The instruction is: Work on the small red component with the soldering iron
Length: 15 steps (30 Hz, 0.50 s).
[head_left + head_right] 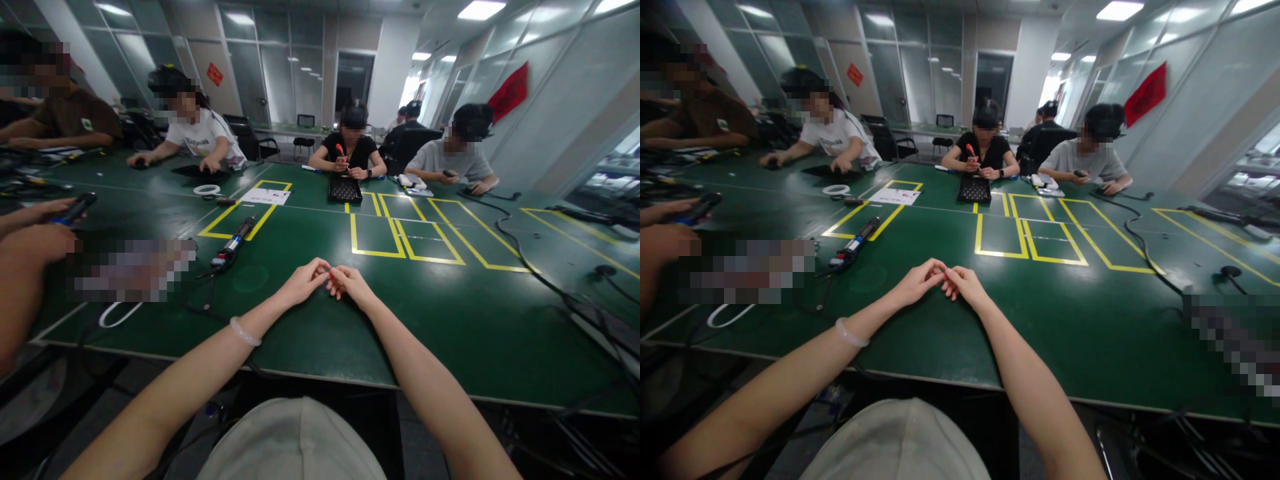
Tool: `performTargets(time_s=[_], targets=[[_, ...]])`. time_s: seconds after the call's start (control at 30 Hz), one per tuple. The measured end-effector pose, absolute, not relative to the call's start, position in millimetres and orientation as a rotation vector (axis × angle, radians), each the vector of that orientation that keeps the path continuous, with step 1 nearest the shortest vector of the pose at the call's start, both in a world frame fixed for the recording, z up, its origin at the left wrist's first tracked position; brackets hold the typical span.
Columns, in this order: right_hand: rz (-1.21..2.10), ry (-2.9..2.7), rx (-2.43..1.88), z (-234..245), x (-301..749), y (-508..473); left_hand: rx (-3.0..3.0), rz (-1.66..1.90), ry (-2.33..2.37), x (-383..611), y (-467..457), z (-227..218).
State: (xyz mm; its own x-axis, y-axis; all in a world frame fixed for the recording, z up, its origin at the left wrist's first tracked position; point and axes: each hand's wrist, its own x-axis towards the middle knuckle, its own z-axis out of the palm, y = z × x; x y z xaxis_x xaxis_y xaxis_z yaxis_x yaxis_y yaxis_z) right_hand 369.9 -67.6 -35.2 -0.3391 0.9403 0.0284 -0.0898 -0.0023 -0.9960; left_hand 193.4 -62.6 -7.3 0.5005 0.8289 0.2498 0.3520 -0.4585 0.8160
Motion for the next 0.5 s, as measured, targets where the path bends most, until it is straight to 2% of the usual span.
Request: performTargets(time_s=[0.17,0.5], targets=[[1.462,-1.396,-0.947,-35.3,368.7,-68.7,2.194,0.840,0.978,189.3,-72.3,-4.7],[1.248,-1.497,-0.890,-42.0,370.5,-64.4,1.986,0.916,1.007,183.4,-61.7,-13.1]])
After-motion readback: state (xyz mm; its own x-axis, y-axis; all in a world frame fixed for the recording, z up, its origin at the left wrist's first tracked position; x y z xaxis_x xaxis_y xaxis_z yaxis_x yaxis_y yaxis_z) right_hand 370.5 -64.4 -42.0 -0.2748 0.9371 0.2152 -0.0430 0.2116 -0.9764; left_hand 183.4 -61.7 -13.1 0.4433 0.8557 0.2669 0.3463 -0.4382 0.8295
